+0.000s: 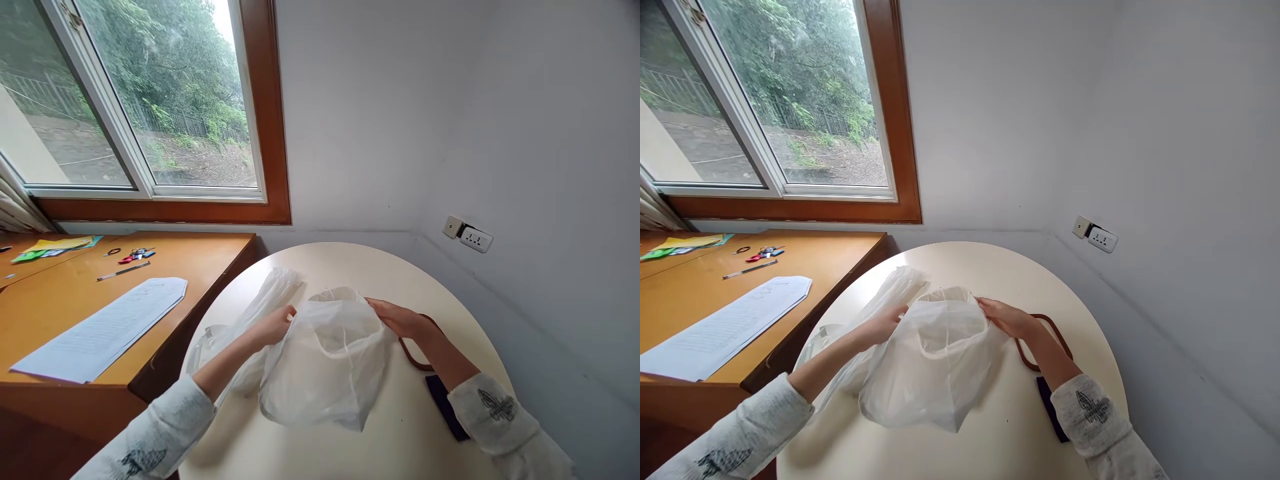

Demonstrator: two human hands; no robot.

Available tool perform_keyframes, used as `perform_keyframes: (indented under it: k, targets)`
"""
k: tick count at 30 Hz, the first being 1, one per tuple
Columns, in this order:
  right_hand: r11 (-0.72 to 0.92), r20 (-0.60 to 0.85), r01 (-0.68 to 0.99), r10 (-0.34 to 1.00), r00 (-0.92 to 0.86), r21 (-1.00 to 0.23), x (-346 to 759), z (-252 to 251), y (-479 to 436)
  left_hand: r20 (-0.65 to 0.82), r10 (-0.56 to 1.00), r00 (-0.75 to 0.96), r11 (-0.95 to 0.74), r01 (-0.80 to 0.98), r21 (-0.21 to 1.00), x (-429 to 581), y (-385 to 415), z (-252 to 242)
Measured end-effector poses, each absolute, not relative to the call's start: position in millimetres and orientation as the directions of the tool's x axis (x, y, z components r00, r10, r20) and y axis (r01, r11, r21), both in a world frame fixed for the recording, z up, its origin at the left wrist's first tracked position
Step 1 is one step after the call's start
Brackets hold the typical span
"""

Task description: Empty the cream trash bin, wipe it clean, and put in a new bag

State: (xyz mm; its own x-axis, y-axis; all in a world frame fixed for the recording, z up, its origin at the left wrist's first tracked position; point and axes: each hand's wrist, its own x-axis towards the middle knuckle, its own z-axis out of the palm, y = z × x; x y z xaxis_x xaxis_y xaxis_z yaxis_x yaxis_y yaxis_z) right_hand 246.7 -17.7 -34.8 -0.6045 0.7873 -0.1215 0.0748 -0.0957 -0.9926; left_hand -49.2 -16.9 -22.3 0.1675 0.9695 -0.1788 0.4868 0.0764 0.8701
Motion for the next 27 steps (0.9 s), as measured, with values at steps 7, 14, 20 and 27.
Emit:
perform_keyframes:
  k: [7,14,20,27]
  targets:
    - [-0.03,-0.166,0.37,0.925,-0.342,-0.928,266.8,-4.8,-26.9,0.4,0.883,0.247,-0.463,0.597,0.655,-47.3,-33.2,20.4]
    - [0.182,0.088,0.594,0.979,-0.184,-0.783,256.1,24.2,-35.9,0.265,0.793,0.549,-0.595,0.603,0.532,-24.6,-59.7,29.1]
    - [0.226,0.261,0.626,0.965,-0.037,-0.747,253.4,30.7,-37.3,0.442,0.666,0.601,-0.743,0.481,0.466,-20.6,-76.4,30.9]
    - [0.523,0.303,0.463,0.83,-0.468,-0.716,241.5,40.9,-58.8,0.495,0.463,0.735,-0.886,0.374,0.273,-17.3,-94.7,16.5]
